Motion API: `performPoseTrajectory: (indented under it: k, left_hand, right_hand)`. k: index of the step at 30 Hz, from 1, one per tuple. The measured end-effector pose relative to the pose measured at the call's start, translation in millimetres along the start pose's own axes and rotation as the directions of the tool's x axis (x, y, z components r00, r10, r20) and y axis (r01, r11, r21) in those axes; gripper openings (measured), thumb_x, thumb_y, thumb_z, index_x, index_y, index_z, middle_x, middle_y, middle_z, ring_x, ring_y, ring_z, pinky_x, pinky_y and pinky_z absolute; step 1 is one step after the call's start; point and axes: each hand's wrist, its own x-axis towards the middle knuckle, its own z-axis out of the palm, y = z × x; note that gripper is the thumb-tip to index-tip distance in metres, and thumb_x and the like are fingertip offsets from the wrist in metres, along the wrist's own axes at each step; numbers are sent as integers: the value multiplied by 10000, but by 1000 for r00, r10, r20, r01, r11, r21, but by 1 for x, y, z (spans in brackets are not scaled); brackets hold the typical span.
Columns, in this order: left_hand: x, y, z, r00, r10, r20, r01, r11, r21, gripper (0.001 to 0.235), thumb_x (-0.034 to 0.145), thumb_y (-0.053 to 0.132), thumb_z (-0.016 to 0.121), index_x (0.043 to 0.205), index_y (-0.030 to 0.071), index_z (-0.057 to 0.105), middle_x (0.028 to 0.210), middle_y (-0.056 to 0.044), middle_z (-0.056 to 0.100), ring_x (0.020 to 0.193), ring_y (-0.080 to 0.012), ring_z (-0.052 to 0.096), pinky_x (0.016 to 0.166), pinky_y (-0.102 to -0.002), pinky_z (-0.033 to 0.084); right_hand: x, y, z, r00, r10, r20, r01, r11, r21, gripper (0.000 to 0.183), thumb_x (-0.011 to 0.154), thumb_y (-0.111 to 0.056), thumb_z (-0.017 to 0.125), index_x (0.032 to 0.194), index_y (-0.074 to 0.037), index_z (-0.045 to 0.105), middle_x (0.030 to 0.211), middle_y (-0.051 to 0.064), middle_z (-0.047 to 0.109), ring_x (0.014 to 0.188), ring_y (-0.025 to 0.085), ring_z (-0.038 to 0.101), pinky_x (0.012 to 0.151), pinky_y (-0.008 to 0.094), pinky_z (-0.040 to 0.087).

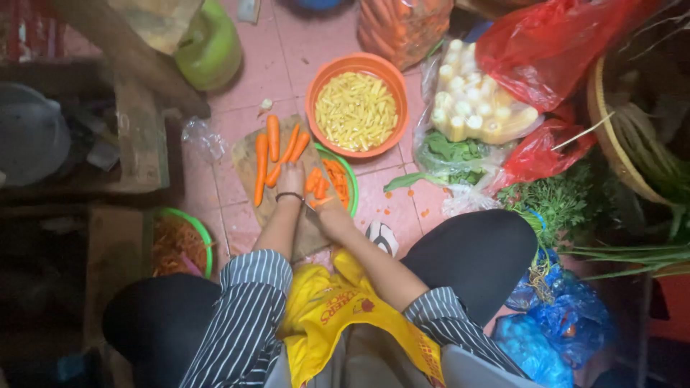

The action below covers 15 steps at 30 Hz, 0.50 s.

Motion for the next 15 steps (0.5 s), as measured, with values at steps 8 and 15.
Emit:
performPoseTrajectory:
  k: [8,15]
  left_hand:
    - [-17,9,-74,951,-304,50,300,881,-366,187,940,215,585,1011,48,631,1002,-164,688,999,-370,650,789,-494,538]
    - [-97,8,-35,834,-409,370,488,234,-841,225,895,165,648,1012,-17,588,921,-236,637,914,-421,635,823,-487,524]
  right_hand:
    - [18,-2,-2,994,-110,2,102,918,-384,347,893,-252,555,1102,-7,686,1069,276,709,1028,437,677,921,545,528]
    - [40,40,31,993,-39,-109,9,964,-265,326,994,-264,528,1135,24,589,939,311,700,824,493,695,713,601,550]
